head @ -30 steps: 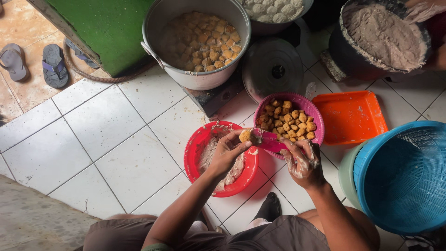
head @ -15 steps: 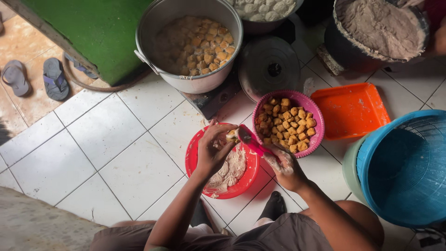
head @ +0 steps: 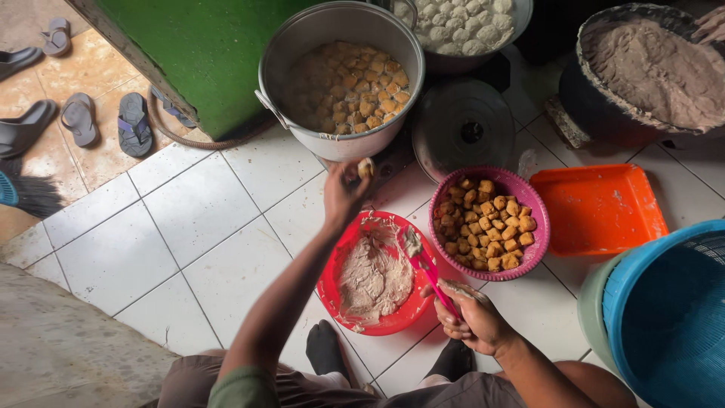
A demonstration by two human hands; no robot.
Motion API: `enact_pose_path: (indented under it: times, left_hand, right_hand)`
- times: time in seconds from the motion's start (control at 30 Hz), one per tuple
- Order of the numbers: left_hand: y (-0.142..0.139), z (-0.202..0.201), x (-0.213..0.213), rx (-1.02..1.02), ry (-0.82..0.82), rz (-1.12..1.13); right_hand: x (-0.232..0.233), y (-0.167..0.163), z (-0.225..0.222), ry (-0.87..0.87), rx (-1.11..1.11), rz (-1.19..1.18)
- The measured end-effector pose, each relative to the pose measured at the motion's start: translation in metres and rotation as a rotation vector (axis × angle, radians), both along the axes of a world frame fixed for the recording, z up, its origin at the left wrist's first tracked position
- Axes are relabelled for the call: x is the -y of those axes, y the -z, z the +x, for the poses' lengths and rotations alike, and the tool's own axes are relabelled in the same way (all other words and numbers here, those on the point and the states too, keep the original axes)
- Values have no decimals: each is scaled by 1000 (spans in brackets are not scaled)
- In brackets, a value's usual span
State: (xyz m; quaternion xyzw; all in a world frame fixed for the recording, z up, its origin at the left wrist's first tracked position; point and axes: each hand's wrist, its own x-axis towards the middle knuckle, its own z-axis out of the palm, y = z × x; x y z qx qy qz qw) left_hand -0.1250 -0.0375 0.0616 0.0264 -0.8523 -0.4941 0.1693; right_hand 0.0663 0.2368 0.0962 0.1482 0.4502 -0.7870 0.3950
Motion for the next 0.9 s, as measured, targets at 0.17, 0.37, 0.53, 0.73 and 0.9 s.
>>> enact_pose_path:
  times: [0.17, 0.37, 0.53, 0.73, 0.9]
  left_hand:
    - [-36, -100, 33, -411, -144, -245]
    - [-15, -90, -13, -395, -7, -391]
    - [82, -30, -107, -89, 426, -437]
    - [190, -12, -206, -185, 619, -541]
    - [222, -17, -247, 60, 559, -915]
  right_hand:
    - [-6, -17, 0, 26, -113, -23]
    - [-40, -19, -4, 228, -192, -16]
    - [-75, -21, -6, 384, -170, 57]
    - [-90, -21, -10, 458, -183, 14]
    - [-88, -19, -15, 448, -161, 13]
